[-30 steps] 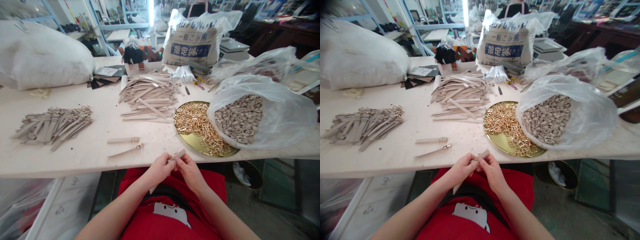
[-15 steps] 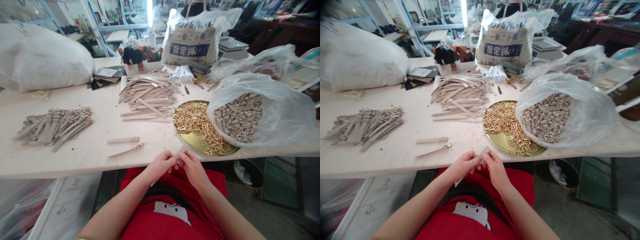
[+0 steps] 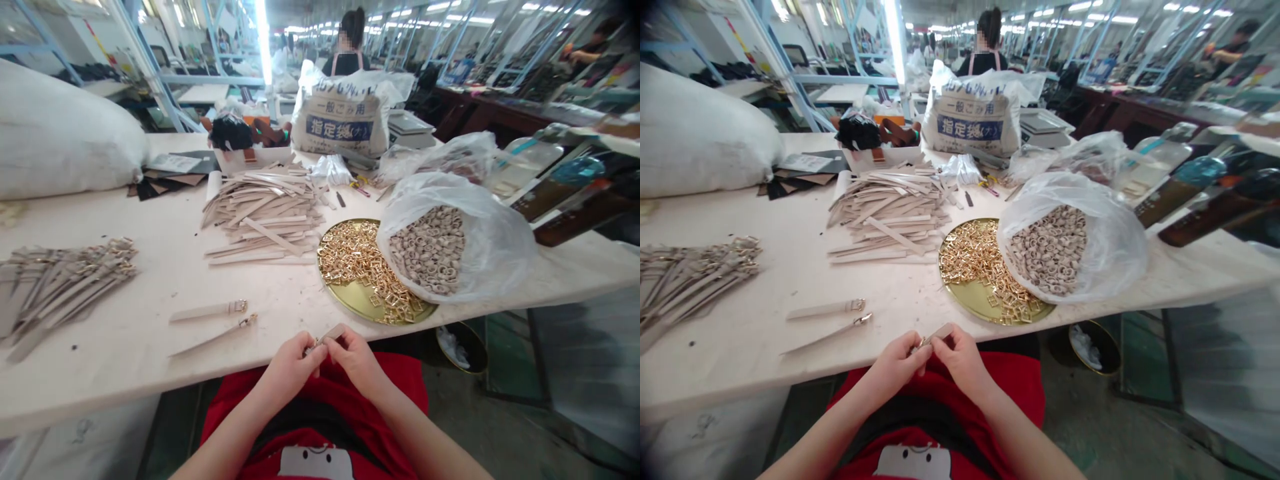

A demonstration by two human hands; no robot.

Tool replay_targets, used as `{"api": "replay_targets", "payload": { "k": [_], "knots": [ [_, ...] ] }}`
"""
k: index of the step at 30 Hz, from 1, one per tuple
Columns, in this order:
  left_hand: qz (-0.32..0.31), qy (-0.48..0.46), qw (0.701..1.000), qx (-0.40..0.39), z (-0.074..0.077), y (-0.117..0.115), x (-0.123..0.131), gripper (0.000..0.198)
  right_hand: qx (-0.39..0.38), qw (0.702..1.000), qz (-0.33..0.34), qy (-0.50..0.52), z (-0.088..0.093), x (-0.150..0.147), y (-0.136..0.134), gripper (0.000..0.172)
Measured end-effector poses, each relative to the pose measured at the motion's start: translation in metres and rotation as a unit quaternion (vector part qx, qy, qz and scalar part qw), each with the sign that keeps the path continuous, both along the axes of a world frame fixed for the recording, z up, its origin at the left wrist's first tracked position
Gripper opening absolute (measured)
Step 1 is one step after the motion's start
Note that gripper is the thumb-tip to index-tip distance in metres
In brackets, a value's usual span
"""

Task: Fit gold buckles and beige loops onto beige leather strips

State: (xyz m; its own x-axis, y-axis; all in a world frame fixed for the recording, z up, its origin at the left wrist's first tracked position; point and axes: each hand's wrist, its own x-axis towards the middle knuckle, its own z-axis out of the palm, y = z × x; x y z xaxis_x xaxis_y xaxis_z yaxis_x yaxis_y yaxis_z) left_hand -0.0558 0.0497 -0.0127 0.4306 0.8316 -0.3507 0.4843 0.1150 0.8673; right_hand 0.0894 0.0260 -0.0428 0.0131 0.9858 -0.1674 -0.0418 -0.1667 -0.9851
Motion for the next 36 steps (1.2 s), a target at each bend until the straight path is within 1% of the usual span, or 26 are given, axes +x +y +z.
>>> {"api": "replay_targets", "payload": {
  "k": [3, 6, 7, 9, 11, 12, 13, 14, 15, 16, 19, 21, 22, 23, 25, 26, 28, 30, 32, 36],
  "knots": [
    [0.000, -0.016, 0.999, -0.033, -0.004, 0.006, 0.003, 0.030, 0.007, 1.000, 0.004, 0.004, 0.002, -0.001, 0.000, 0.017],
    [0.008, -0.050, 0.996, -0.078, -0.005, 0.012, 0.010, 0.032, 0.062, 0.996, -0.006, -0.058, 0.009, 0.002, -0.001, 0.013],
    [0.015, -0.071, 0.993, -0.091, -0.005, 0.014, 0.012, 0.031, 0.082, 0.993, 0.000, -0.081, 0.012, 0.004, -0.001, 0.012],
    [0.025, -0.108, 0.989, -0.097, -0.004, 0.017, 0.015, 0.026, 0.107, 0.987, 0.043, -0.110, 0.016, 0.013, 0.000, 0.011],
    [0.013, -0.114, 0.990, -0.078, -0.004, 0.019, 0.016, 0.027, 0.097, 0.984, 0.081, -0.129, 0.018, 0.029, 0.004, 0.011],
    [-0.002, -0.103, 0.993, -0.064, -0.005, 0.020, 0.016, 0.026, 0.085, 0.982, 0.074, -0.150, 0.018, 0.039, 0.007, 0.012],
    [-0.016, -0.086, 0.995, -0.050, -0.005, 0.021, 0.016, 0.023, 0.073, 0.980, 0.047, -0.181, 0.017, 0.052, 0.010, 0.014],
    [-0.023, -0.068, 0.997, -0.037, -0.006, 0.022, 0.015, 0.021, 0.064, 0.972, 0.003, -0.225, 0.018, 0.065, 0.014, 0.016],
    [-0.022, -0.054, 0.998, -0.026, -0.007, 0.022, 0.015, 0.023, 0.062, 0.957, -0.043, -0.280, 0.019, 0.079, 0.018, 0.016],
    [-0.013, -0.044, 0.999, -0.015, -0.009, 0.022, 0.014, 0.024, 0.063, 0.935, -0.081, -0.338, 0.021, 0.093, 0.021, 0.016],
    [0.017, -0.037, 0.999, 0.004, -0.011, 0.022, 0.014, 0.028, 0.081, 0.845, -0.164, -0.503, 0.034, 0.132, 0.032, 0.019],
    [0.025, -0.042, 0.999, 0.003, -0.010, 0.021, 0.015, 0.029, 0.086, 0.786, -0.190, -0.582, 0.044, 0.156, 0.039, 0.021],
    [0.027, -0.046, 0.999, 0.001, -0.010, 0.020, 0.016, 0.030, 0.081, 0.759, -0.190, -0.617, 0.047, 0.167, 0.043, 0.023],
    [0.029, -0.050, 0.998, -0.002, -0.009, 0.019, 0.016, 0.031, 0.064, 0.734, -0.177, -0.653, 0.049, 0.178, 0.047, 0.025],
    [0.027, -0.057, 0.998, -0.010, -0.007, 0.015, 0.017, 0.031, 0.001, 0.687, -0.128, -0.715, 0.047, 0.196, 0.057, 0.029],
    [0.025, -0.060, 0.998, -0.015, -0.007, 0.014, 0.018, 0.031, -0.035, 0.671, -0.093, -0.735, 0.044, 0.204, 0.062, 0.030],
    [0.024, -0.062, 0.998, -0.021, -0.008, 0.010, 0.017, 0.030, -0.073, 0.659, -0.038, -0.748, 0.036, 0.215, 0.069, 0.027],
    [0.025, -0.068, 0.997, -0.024, -0.010, 0.007, 0.015, 0.030, -0.078, 0.660, -0.009, -0.747, 0.030, 0.221, 0.075, 0.022],
    [0.026, -0.075, 0.997, -0.024, -0.011, 0.004, 0.014, 0.031, -0.079, 0.658, 0.004, -0.749, 0.028, 0.222, 0.078, 0.020],
    [0.023, -0.077, 0.996, -0.022, -0.011, 0.000, 0.014, 0.031, -0.075, 0.662, 0.010, -0.746, 0.031, 0.220, 0.085, 0.023]
  ]
}}
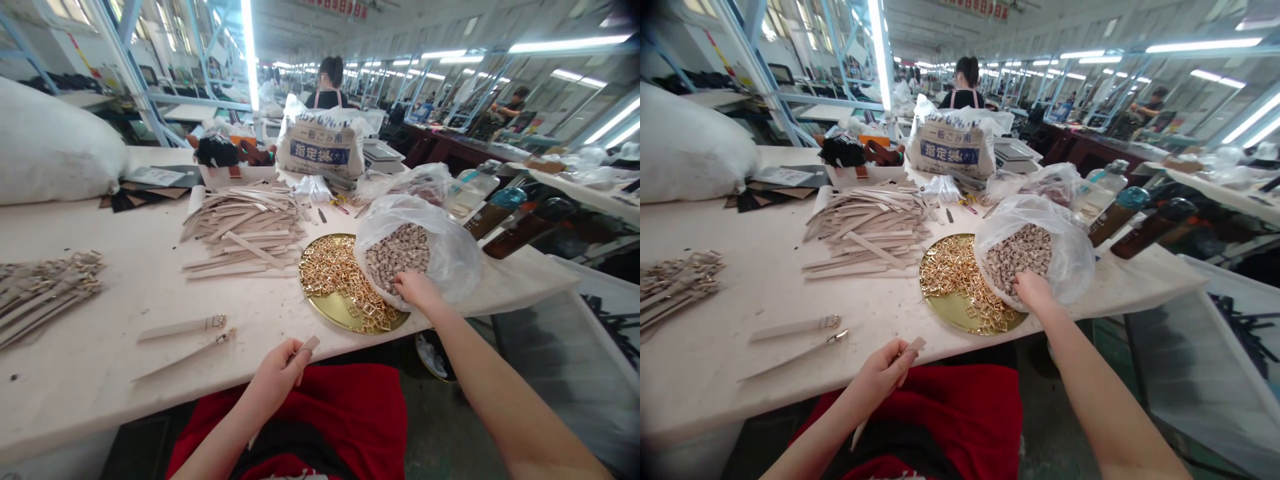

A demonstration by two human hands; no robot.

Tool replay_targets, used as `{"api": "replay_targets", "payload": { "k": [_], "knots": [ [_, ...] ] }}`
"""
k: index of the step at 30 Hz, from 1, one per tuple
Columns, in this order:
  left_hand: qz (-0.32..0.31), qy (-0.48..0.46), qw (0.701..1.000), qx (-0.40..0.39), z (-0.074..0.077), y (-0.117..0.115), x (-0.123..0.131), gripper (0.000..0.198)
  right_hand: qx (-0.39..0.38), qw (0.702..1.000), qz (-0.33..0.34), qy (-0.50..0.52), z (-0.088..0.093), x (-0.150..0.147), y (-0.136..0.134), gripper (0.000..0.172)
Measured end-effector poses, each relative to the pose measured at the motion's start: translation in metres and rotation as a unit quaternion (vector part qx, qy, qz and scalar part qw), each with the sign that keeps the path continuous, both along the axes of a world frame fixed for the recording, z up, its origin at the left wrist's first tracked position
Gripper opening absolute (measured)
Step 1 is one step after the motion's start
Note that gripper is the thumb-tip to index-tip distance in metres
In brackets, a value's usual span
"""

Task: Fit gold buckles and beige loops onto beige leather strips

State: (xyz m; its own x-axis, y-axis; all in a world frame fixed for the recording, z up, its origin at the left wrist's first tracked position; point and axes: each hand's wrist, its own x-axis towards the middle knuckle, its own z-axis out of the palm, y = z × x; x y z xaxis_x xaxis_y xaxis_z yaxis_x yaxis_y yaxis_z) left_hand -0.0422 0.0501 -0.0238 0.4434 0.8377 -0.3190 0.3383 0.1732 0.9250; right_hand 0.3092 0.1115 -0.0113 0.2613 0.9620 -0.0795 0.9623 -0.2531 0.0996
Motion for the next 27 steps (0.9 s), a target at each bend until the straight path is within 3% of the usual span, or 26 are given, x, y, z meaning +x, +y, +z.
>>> {"api": "replay_targets", "payload": {
  "k": [6, 12, 15, 16, 19, 21, 24, 27],
  "knots": [
    [-0.019, 0.004, 1.000, -0.005, 0.003, 0.001, 0.002, 0.030, -0.005, 0.999, -0.011, 0.033, -0.002, -0.009, 0.008, 0.020],
    [-0.012, 0.012, 1.000, -0.005, 0.007, 0.008, 0.000, 0.030, 0.064, 0.993, -0.040, 0.087, 0.011, 0.000, -0.002, 0.020],
    [-0.010, 0.011, 1.000, -0.004, 0.015, 0.014, 0.007, 0.032, 0.111, 0.965, -0.039, 0.233, 0.022, -0.015, -0.016, 0.023],
    [-0.012, 0.007, 1.000, -0.004, 0.019, 0.016, 0.011, 0.032, 0.128, 0.931, -0.034, 0.340, 0.025, -0.026, -0.022, 0.024],
    [-0.015, -0.023, 1.000, -0.003, 0.032, 0.022, 0.022, 0.032, 0.129, 0.721, -0.030, 0.680, 0.028, -0.074, -0.039, 0.022],
    [-0.009, -0.046, 0.999, -0.002, 0.038, 0.024, 0.027, 0.031, 0.084, 0.610, -0.045, 0.787, 0.026, -0.109, -0.047, 0.019],
    [-0.001, -0.061, 0.998, 0.000, 0.041, 0.026, 0.028, 0.031, 0.029, 0.513, -0.067, 0.855, 0.017, -0.148, -0.053, 0.015],
    [0.012, -0.051, 0.999, 0.011, 0.035, 0.025, 0.021, 0.032, 0.021, 0.465, -0.092, 0.880, 0.006, -0.168, -0.052, 0.012]
  ]
}}
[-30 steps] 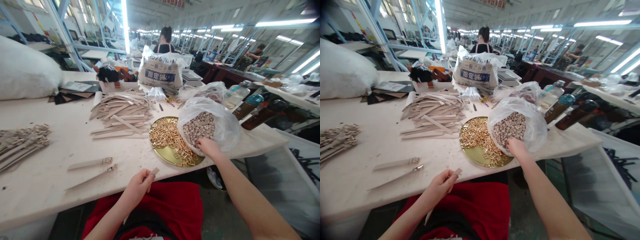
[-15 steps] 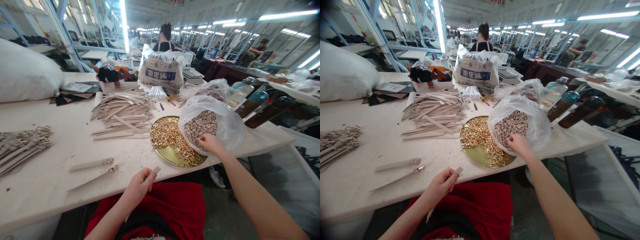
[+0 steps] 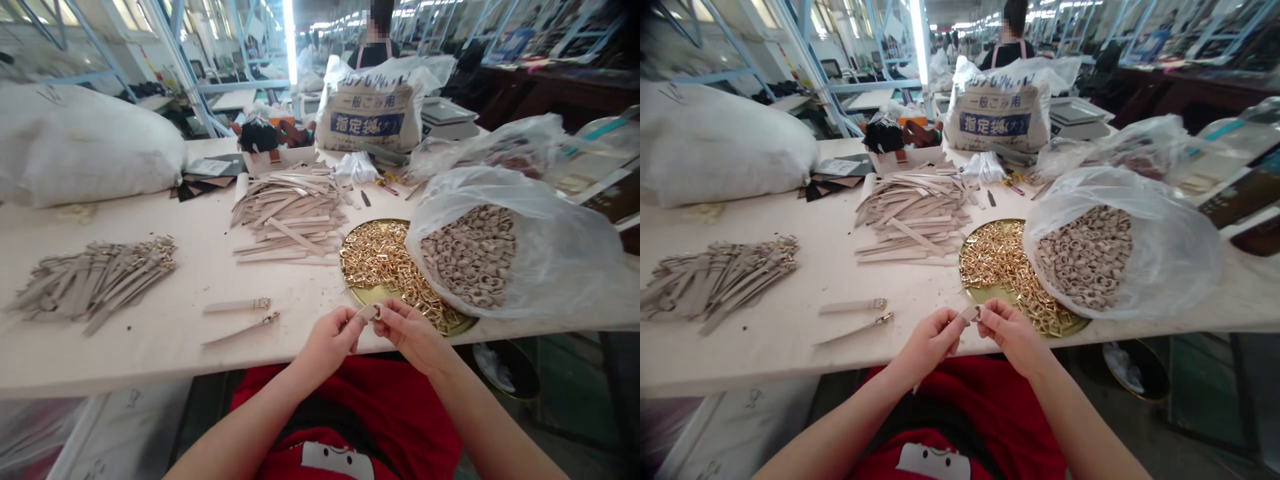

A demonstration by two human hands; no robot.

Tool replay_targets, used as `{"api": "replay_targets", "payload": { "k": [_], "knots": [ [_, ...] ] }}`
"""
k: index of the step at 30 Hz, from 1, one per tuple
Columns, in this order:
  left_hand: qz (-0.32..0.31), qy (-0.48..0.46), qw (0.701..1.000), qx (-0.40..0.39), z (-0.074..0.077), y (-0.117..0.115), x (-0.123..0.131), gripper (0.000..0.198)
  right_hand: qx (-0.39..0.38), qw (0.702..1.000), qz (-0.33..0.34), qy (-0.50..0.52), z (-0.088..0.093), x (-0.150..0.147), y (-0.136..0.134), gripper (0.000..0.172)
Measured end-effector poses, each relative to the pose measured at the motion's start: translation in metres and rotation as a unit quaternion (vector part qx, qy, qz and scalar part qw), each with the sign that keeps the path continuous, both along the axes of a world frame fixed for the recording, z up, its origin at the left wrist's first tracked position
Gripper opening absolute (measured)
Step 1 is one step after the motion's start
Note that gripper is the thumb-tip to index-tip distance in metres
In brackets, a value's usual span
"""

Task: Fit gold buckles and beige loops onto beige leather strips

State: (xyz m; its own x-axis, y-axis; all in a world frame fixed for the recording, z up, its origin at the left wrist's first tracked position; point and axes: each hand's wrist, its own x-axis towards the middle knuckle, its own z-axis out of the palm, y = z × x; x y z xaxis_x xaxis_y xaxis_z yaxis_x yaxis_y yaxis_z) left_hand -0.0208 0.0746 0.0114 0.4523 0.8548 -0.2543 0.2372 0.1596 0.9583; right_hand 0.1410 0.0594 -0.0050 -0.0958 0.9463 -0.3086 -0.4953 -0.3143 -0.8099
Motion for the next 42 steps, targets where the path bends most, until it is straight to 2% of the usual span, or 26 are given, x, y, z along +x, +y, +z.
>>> {"api": "replay_targets", "payload": {
  "k": [5, 11, 16, 20, 24, 26, 29, 32, 35, 37, 40, 42],
  "knots": [
    [0.022, 0.010, 1.000, 0.002, -0.013, -0.003, -0.009, 0.031, -0.003, 0.999, -0.029, -0.024, -0.007, -0.010, -0.003, 0.029],
    [0.043, 0.005, 0.998, -0.054, -0.014, -0.003, -0.012, 0.026, 0.051, 0.989, -0.054, -0.131, -0.005, -0.021, -0.012, 0.026],
    [0.062, -0.031, 0.994, -0.080, -0.016, -0.011, -0.014, 0.025, 0.089, 0.972, -0.088, -0.198, -0.012, -0.032, -0.016, 0.020],
    [0.036, -0.007, 0.998, -0.058, -0.018, -0.015, -0.017, 0.028, 0.116, 0.961, -0.095, -0.231, -0.013, -0.038, -0.018, 0.024],
    [0.007, 0.061, 0.998, 0.013, -0.016, -0.016, -0.020, 0.032, 0.115, 0.952, -0.059, -0.278, -0.014, -0.041, -0.022, 0.025],
    [0.013, 0.079, 0.996, 0.035, -0.015, -0.017, -0.019, 0.034, 0.100, 0.961, -0.066, -0.251, -0.017, -0.043, -0.023, 0.022],
    [0.029, 0.084, 0.995, 0.047, -0.017, -0.019, -0.016, 0.035, 0.056, 0.983, -0.107, -0.138, -0.023, -0.045, -0.021, 0.020],
    [0.030, 0.097, 0.993, 0.054, -0.021, -0.019, -0.014, 0.033, -0.001, 0.989, -0.133, -0.063, -0.028, -0.049, -0.017, 0.019],
    [0.041, 0.106, 0.992, 0.048, -0.026, -0.017, -0.014, 0.030, -0.034, 0.990, -0.132, -0.022, -0.034, -0.053, -0.016, 0.023],
    [0.038, 0.105, 0.993, 0.043, -0.028, -0.016, -0.014, 0.029, -0.036, 0.991, -0.126, -0.035, -0.039, -0.055, -0.017, 0.023],
    [0.023, 0.078, 0.996, 0.040, -0.031, -0.016, -0.017, 0.018, -0.024, 0.986, -0.120, -0.110, -0.043, -0.053, -0.019, 0.022],
    [0.021, 0.047, 0.998, 0.031, -0.032, -0.017, -0.018, 0.024, -0.012, 0.983, -0.109, -0.150, -0.042, -0.052, -0.020, 0.021]
  ]
}}
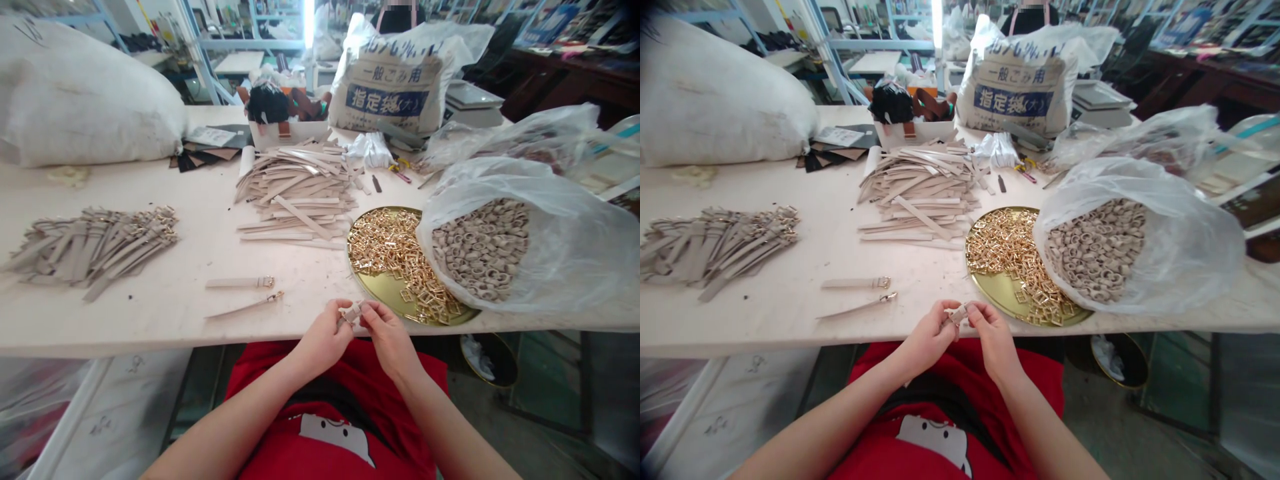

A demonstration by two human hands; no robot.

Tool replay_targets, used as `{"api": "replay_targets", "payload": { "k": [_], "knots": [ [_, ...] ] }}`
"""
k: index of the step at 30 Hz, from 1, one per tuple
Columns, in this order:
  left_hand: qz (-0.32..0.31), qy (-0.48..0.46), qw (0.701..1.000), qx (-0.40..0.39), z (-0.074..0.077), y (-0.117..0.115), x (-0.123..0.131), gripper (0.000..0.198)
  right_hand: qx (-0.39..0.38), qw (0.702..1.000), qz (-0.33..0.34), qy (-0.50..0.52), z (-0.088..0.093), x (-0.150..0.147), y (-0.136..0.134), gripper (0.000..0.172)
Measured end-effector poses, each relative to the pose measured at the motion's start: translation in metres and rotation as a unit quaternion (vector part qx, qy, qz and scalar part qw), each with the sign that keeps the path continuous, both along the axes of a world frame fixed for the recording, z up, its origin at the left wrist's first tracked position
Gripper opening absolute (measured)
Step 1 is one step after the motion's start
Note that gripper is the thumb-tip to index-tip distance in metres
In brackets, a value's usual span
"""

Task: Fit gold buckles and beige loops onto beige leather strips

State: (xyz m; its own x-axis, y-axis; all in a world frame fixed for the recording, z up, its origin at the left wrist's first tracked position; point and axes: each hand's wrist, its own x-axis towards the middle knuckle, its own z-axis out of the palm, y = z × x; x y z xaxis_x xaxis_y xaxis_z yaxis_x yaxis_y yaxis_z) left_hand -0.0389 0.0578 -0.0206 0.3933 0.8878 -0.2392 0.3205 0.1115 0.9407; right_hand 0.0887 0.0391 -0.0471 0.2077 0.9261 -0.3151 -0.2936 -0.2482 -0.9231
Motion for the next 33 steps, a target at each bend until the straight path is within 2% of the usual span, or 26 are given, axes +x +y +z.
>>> {"api": "replay_targets", "payload": {
  "k": [3, 5, 8, 10, 13, 15, 19, 25, 29, 33],
  "knots": [
    [0.007, -0.032, 0.999, -0.012, -0.001, 0.000, -0.002, 0.030, 0.011, 0.998, 0.051, -0.019, 0.005, -0.002, -0.003, 0.022],
    [0.010, -0.047, 0.999, -0.019, -0.002, 0.000, -0.004, 0.029, 0.023, 0.998, 0.060, -0.014, 0.007, -0.003, -0.006, 0.024],
    [0.001, -0.065, 0.997, -0.036, -0.001, -0.001, -0.007, 0.030, 0.031, 0.998, 0.043, 0.044, 0.012, -0.005, -0.008, 0.030],
    [0.001, -0.064, 0.997, -0.043, 0.000, -0.003, -0.008, 0.030, 0.021, 0.992, 0.065, 0.106, 0.016, -0.004, -0.010, 0.026],
    [0.009, -0.044, 0.998, -0.050, 0.003, -0.007, -0.010, 0.030, -0.015, 0.983, 0.098, 0.155, 0.021, -0.003, -0.012, 0.016],
    [0.007, -0.024, 0.998, -0.051, 0.005, -0.009, -0.012, 0.031, -0.042, 0.979, 0.126, 0.153, 0.022, 0.000, -0.014, 0.020],
    [0.000, 0.043, 0.999, -0.021, 0.005, -0.013, -0.015, 0.027, -0.070, 0.959, 0.223, 0.157, 0.019, 0.006, -0.021, 0.025],
    [0.005, 0.081, 0.997, 0.013, 0.002, -0.019, -0.017, 0.021, -0.095, 0.936, 0.229, 0.252, 0.015, 0.006, -0.028, 0.013],
    [-0.012, 0.098, 0.995, 0.021, 0.002, -0.022, -0.020, 0.016, -0.057, 0.955, 0.218, 0.192, 0.009, 0.007, -0.028, 0.018],
    [-0.030, 0.044, 0.997, -0.055, 0.001, -0.027, -0.018, 0.020, 0.007, 0.990, 0.140, 0.010, 0.000, 0.009, -0.026, 0.026]
  ]
}}
